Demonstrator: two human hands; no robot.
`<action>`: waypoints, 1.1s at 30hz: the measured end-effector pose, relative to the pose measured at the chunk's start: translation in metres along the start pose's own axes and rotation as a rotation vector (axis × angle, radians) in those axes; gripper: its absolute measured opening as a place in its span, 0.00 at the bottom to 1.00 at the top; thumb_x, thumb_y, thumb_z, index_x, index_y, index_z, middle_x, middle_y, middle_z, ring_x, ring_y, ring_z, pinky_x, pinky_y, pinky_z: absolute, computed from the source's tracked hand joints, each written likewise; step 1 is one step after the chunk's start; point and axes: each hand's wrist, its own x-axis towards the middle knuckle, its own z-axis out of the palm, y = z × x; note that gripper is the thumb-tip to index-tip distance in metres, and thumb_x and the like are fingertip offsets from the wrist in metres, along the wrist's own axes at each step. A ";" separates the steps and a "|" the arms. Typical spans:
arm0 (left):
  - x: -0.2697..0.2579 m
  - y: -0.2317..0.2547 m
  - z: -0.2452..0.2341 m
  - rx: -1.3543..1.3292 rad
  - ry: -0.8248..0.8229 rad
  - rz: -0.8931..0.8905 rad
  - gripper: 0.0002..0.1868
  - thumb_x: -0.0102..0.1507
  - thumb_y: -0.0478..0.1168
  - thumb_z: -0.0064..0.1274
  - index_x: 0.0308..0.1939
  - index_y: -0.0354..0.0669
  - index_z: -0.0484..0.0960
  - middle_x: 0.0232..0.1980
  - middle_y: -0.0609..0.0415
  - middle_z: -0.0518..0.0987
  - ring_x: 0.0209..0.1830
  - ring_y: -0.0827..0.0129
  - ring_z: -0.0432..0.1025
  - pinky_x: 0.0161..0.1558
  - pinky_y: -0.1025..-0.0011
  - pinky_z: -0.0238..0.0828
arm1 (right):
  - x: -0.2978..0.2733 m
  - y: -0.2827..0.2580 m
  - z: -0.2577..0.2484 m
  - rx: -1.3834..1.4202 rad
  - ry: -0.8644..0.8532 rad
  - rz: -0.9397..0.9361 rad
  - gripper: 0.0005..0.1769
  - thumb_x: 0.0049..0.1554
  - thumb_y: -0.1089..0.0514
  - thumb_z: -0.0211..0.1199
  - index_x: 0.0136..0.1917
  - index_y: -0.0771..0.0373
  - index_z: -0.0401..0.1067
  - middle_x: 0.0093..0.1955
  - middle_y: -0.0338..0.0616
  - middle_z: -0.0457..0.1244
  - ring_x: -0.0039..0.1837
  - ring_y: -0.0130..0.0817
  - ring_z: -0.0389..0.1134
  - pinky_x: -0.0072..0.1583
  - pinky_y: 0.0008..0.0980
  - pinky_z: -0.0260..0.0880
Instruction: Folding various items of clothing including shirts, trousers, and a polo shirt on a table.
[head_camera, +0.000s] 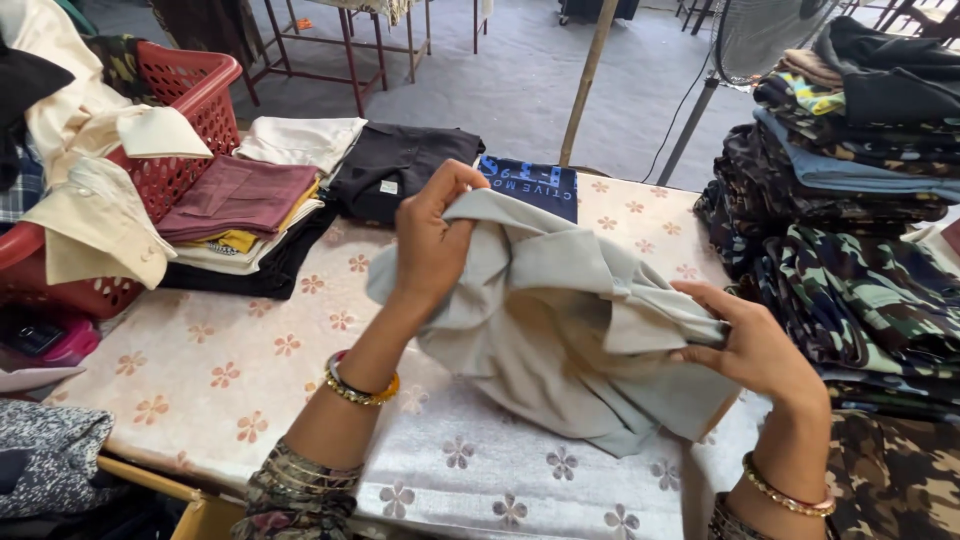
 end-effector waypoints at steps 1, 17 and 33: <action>0.003 0.001 -0.008 0.002 0.002 0.000 0.07 0.62 0.26 0.50 0.43 0.35 0.80 0.31 0.64 0.78 0.32 0.82 0.72 0.37 0.79 0.67 | 0.004 0.003 0.005 0.000 -0.001 -0.003 0.48 0.35 0.66 0.80 0.69 0.55 0.70 0.48 0.40 0.72 0.47 0.26 0.70 0.52 0.33 0.72; -0.085 -0.226 -0.030 0.859 -0.574 -0.481 0.23 0.60 0.60 0.56 0.56 0.63 0.83 0.60 0.55 0.78 0.64 0.60 0.68 0.62 0.55 0.67 | 0.067 0.092 0.151 -0.286 0.161 -0.103 0.28 0.46 0.64 0.65 0.61 0.49 0.75 0.54 0.39 0.71 0.59 0.45 0.68 0.61 0.43 0.69; -0.077 -0.214 0.014 0.886 -0.957 -0.495 0.44 0.45 0.60 0.68 0.67 0.76 0.75 0.76 0.54 0.59 0.80 0.53 0.42 0.71 0.28 0.34 | 0.063 0.060 0.128 0.716 0.605 0.229 0.04 0.68 0.64 0.55 0.53 0.61 0.70 0.41 0.43 0.65 0.38 0.29 0.64 0.39 0.29 0.61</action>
